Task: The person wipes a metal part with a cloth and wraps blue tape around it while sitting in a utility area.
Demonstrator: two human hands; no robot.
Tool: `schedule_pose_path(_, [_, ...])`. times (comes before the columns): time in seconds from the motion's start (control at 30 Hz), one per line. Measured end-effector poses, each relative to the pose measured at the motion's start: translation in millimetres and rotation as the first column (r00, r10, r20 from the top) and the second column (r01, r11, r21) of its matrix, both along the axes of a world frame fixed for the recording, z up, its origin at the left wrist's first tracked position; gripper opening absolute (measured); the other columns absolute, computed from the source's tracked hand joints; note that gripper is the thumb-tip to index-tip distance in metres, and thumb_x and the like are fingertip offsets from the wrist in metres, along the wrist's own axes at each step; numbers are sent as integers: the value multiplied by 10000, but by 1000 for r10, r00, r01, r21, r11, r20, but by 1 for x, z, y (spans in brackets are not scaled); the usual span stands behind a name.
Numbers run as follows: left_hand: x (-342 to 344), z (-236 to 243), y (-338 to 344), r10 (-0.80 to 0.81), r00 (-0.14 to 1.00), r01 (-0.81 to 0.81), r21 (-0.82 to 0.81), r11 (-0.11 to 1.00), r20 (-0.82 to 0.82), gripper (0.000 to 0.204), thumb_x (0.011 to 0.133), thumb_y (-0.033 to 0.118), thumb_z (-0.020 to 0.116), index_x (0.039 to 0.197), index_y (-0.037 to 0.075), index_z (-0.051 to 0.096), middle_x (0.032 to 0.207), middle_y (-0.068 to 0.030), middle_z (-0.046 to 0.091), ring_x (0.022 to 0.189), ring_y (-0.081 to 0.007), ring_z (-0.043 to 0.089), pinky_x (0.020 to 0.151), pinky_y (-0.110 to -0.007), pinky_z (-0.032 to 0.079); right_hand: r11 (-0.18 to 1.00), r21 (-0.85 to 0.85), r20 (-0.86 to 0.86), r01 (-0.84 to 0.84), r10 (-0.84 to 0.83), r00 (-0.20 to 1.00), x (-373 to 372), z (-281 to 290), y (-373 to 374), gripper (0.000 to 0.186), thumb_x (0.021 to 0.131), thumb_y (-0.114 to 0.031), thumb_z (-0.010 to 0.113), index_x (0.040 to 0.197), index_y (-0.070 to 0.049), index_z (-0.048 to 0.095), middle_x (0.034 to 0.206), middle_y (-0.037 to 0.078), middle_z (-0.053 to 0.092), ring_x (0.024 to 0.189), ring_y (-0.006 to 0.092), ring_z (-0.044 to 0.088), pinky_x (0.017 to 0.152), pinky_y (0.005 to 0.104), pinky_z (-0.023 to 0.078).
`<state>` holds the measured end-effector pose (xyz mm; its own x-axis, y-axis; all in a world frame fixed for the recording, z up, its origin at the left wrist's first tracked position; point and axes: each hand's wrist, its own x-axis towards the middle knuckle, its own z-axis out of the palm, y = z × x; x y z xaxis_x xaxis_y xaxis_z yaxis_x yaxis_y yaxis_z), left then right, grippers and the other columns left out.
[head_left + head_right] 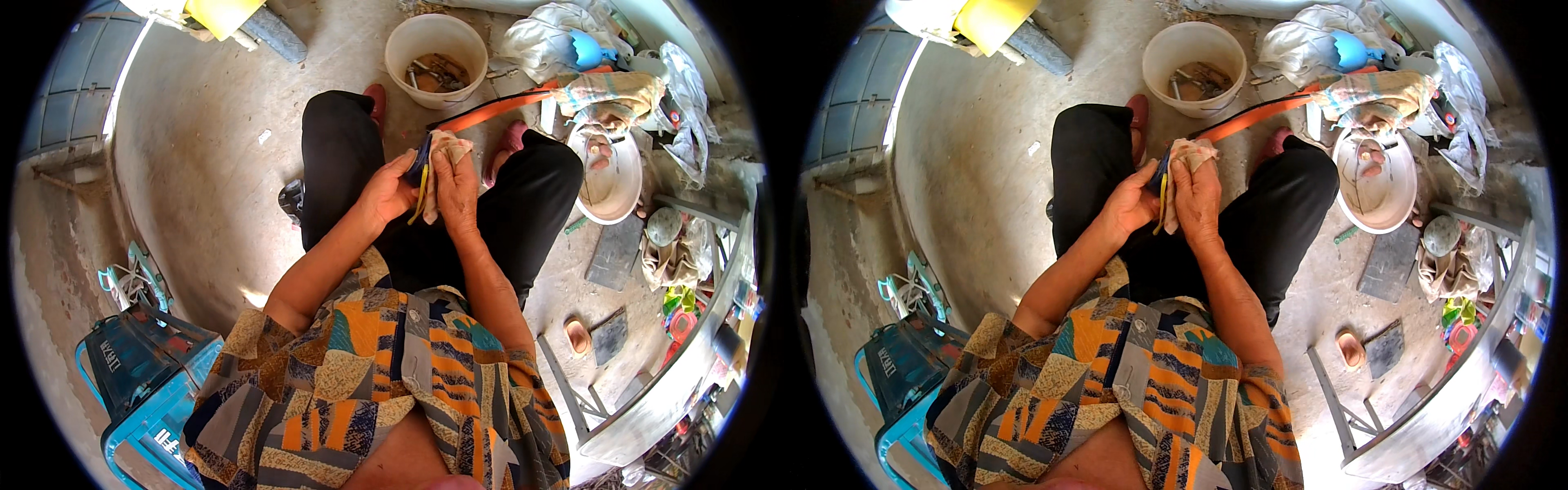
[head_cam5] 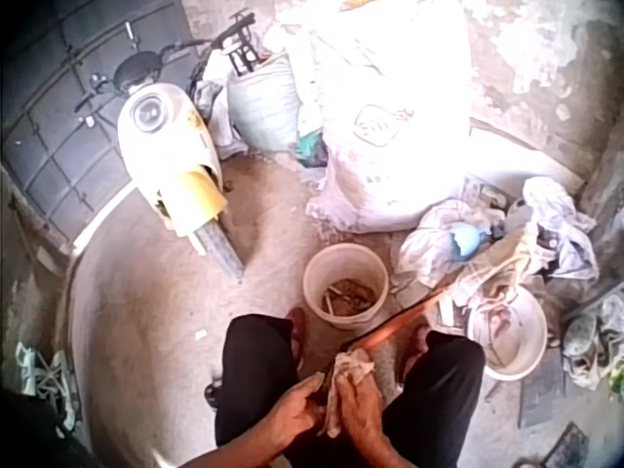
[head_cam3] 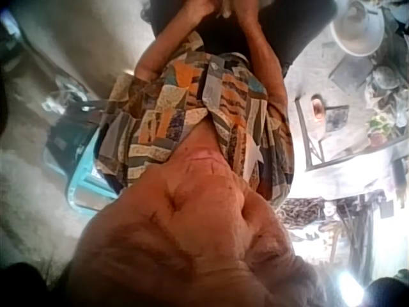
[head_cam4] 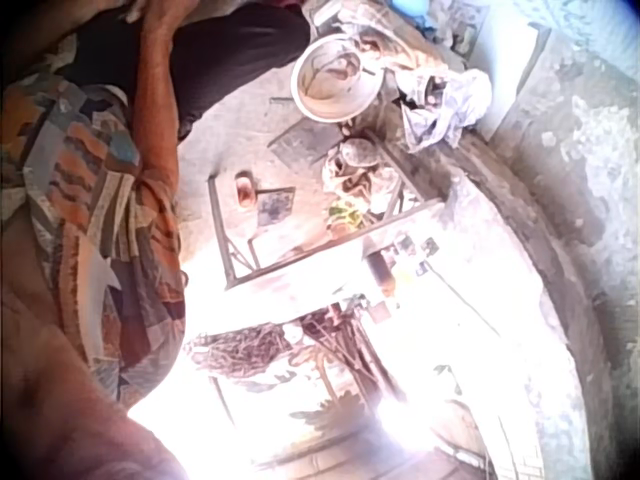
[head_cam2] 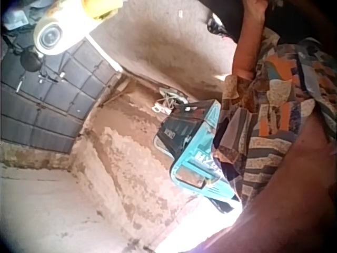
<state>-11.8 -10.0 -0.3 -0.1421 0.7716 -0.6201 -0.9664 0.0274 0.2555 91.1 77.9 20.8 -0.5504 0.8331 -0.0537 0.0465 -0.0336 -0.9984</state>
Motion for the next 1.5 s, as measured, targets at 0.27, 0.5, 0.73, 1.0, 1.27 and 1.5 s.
schedule_pose_path(0.27, [3, 14, 2, -136, 990, 141, 163, 976, -46, 303, 936, 335, 492, 964, 54, 600, 881, -73, 648, 702, -191, 612, 579, -291, 502, 788, -599, -260, -144, -21, 965, 10, 4, 18, 247, 880, -141, 589, 1100, -31, 597, 889, -7, 615, 759, 57, 557, 671, 217, 460])
schedule_pose_path(0.5, [8, 16, -1, -240, 964, 244, 24, 970, -117, 340, 887, 377, 566, 1052, 81, 545, 904, -20, 606, 690, -100, 580, 404, -182, 320, 807, -589, -224, -30, -127, 966, 4, -2, 12, 164, 852, -76, 599, 993, -8, 645, 816, -15, 623, 656, 55, 545, 586, 208, 452])
schedule_pose_path(0.73, [13, 23, 3, -376, 783, 272, -270, 924, -496, 503, 739, 159, 679, 1177, 20, 473, 1025, -56, 548, 884, -143, 555, 627, -273, 449, 844, -536, -132, -12, -69, 989, 8, 0, 9, 153, 843, -55, 584, 972, -2, 648, 801, -13, 620, 664, 58, 534, 587, 213, 441])
schedule_pose_path(1.0, [6, 24, 5, -239, 879, 253, -21, 967, -413, 496, 727, 73, 622, 1193, 8, 469, 1023, -65, 560, 959, -189, 574, 736, -326, 487, 817, -571, -141, 82, -196, 970, 12, -1, 21, 184, 830, -43, 529, 976, -15, 636, 808, 20, 625, 634, 86, 560, 531, 221, 460])
schedule_pose_path(1.27, [1, 19, -1, -221, 925, 239, 20, 971, -309, 432, 771, 101, 607, 1185, 35, 503, 1073, -80, 585, 954, -211, 585, 759, -362, 493, 849, -506, -233, -153, 37, 972, 11, 22, 16, 215, 859, -154, 554, 1017, -26, 625, 850, 14, 620, 676, 80, 565, 499, 205, 467])
schedule_pose_path(1.5, [4, 20, -3, -104, 974, 126, 102, 987, -201, 371, 863, 195, 585, 1193, 44, 512, 1082, -73, 597, 995, -215, 574, 808, -410, 490, 984, -79, -25, -157, 155, 988, 9, 11, 10, 253, 881, -219, 570, 1034, -27, 633, 832, 91, 627, 708, 206, 587, 631, 322, 472])
